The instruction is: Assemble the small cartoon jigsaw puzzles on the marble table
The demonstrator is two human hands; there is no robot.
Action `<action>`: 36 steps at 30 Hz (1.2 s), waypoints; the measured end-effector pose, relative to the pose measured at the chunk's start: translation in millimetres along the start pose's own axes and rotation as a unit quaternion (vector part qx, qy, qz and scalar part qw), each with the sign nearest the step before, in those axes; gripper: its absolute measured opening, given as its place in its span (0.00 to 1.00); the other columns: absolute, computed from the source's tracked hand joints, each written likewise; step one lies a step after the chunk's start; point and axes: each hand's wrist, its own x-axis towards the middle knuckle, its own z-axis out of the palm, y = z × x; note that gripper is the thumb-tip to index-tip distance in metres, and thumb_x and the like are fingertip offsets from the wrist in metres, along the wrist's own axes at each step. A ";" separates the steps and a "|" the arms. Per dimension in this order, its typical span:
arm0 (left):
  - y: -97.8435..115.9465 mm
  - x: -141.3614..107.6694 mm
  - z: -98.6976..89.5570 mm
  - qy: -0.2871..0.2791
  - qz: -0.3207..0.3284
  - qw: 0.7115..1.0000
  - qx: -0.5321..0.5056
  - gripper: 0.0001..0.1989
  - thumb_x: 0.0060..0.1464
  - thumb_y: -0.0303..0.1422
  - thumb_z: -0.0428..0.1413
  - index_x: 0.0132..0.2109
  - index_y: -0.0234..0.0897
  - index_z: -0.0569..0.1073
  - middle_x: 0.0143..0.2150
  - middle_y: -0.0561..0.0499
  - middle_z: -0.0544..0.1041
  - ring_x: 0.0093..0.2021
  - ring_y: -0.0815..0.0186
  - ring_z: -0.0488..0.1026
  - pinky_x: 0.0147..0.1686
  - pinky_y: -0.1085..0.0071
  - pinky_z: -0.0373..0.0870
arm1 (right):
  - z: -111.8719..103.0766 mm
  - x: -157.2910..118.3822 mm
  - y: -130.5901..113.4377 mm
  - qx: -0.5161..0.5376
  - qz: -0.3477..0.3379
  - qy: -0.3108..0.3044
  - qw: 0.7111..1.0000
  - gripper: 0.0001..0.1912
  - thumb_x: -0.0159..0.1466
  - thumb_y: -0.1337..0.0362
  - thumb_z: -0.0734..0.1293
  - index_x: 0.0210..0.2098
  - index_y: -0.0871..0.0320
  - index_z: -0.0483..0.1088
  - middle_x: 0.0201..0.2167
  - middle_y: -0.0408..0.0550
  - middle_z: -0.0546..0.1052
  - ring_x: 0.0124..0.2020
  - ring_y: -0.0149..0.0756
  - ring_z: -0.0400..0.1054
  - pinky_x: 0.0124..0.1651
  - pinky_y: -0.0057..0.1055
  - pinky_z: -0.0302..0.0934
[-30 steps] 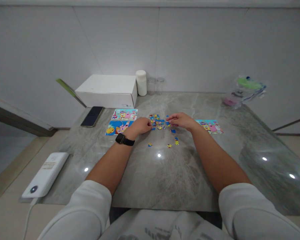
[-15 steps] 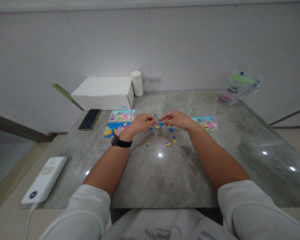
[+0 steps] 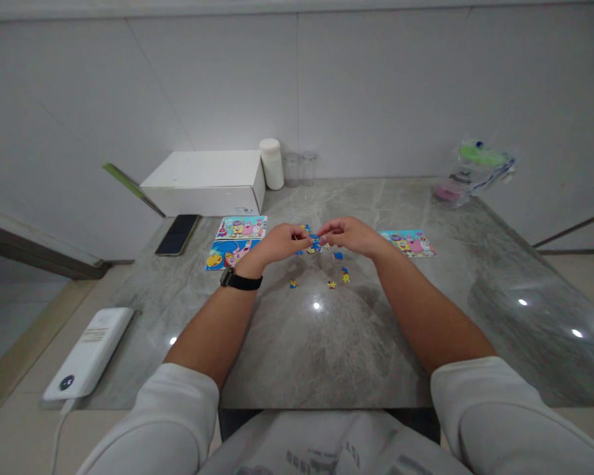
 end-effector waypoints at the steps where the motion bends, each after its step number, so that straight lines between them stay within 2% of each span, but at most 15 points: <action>1: 0.3 -0.5 -0.9 0.001 -0.002 1.000 0.000 0.19 0.58 0.48 0.59 0.34 0.35 0.80 0.29 0.53 0.77 0.31 0.67 0.69 0.32 0.71 0.62 | -0.7 -0.4 -0.8 -0.005 0.001 0.006 1.000 0.12 0.59 0.64 0.75 0.42 0.57 0.81 0.36 0.47 0.85 0.35 0.34 0.74 0.37 0.26 0.65; 4: 1.7 -1.7 -2.5 0.003 -0.003 1.000 -0.001 0.18 0.58 0.47 0.59 0.33 0.35 0.80 0.28 0.53 0.77 0.31 0.67 0.69 0.32 0.71 0.61 | -1.0 -2.2 -3.6 -0.016 0.004 0.007 1.000 0.10 0.61 0.63 0.74 0.42 0.56 0.81 0.38 0.47 0.85 0.36 0.34 0.74 0.36 0.26 0.65; 7: 2.7 -1.8 -2.6 0.004 -0.005 1.000 0.004 0.18 0.58 0.46 0.59 0.32 0.35 0.80 0.28 0.53 0.77 0.30 0.67 0.69 0.32 0.70 0.61 | 1.5 -3.2 -4.1 -0.017 0.011 -0.017 1.000 0.08 0.64 0.59 0.73 0.40 0.56 0.80 0.37 0.47 0.84 0.35 0.34 0.73 0.35 0.26 0.65; 12: 1.2 0.0 -1.2 0.002 -0.006 1.000 0.015 0.18 0.58 0.46 0.59 0.32 0.35 0.81 0.28 0.53 0.76 0.30 0.67 0.68 0.31 0.71 0.61 | 7.4 -3.5 -1.0 -0.041 -0.004 -0.044 0.998 0.14 0.63 0.50 0.73 0.38 0.55 0.78 0.32 0.45 0.80 0.32 0.33 0.70 0.33 0.27 0.63; 17: -3.6 1.6 -1.4 0.002 0.000 1.000 0.013 0.18 0.58 0.47 0.58 0.33 0.36 0.81 0.28 0.53 0.76 0.30 0.67 0.68 0.31 0.71 0.61 | 10.2 -3.4 0.6 -0.071 -0.021 -0.044 0.996 0.17 0.62 0.48 0.72 0.36 0.56 0.77 0.29 0.43 0.77 0.30 0.32 0.67 0.32 0.27 0.60; 24: -7.9 2.4 -5.9 0.055 -0.035 0.998 0.022 0.16 0.57 0.44 0.56 0.33 0.35 0.80 0.28 0.54 0.76 0.30 0.67 0.69 0.30 0.70 0.59 | 5.6 -3.7 1.6 -0.063 -0.003 -0.045 0.997 0.17 0.59 0.47 0.74 0.33 0.56 0.77 0.27 0.42 0.76 0.28 0.32 0.67 0.32 0.28 0.61; 28: -6.4 1.3 -3.3 0.019 -0.022 0.999 0.015 0.19 0.60 0.46 0.55 0.31 0.36 0.79 0.26 0.54 0.73 0.29 0.68 0.67 0.29 0.70 0.58 | 3.5 -3.0 1.7 -0.069 -0.006 -0.052 0.996 0.19 0.58 0.46 0.74 0.32 0.56 0.78 0.27 0.43 0.77 0.28 0.33 0.67 0.32 0.28 0.61; 31: -5.9 1.3 2.8 -0.024 -0.004 1.000 0.002 0.19 0.59 0.48 0.58 0.32 0.36 0.80 0.27 0.54 0.75 0.30 0.67 0.68 0.30 0.71 0.60 | 3.5 -1.3 3.9 -0.073 0.000 -0.039 0.997 0.19 0.57 0.46 0.74 0.32 0.56 0.79 0.26 0.43 0.77 0.28 0.33 0.67 0.32 0.28 0.60; 36: -7.3 3.7 12.2 -0.044 0.011 0.999 -0.022 0.14 0.55 0.43 0.61 0.36 0.37 0.82 0.31 0.52 0.79 0.33 0.66 0.71 0.33 0.71 0.64 | 2.8 -0.9 6.8 -0.072 0.005 -0.039 0.997 0.18 0.58 0.47 0.74 0.31 0.56 0.79 0.25 0.43 0.77 0.28 0.33 0.68 0.32 0.29 0.60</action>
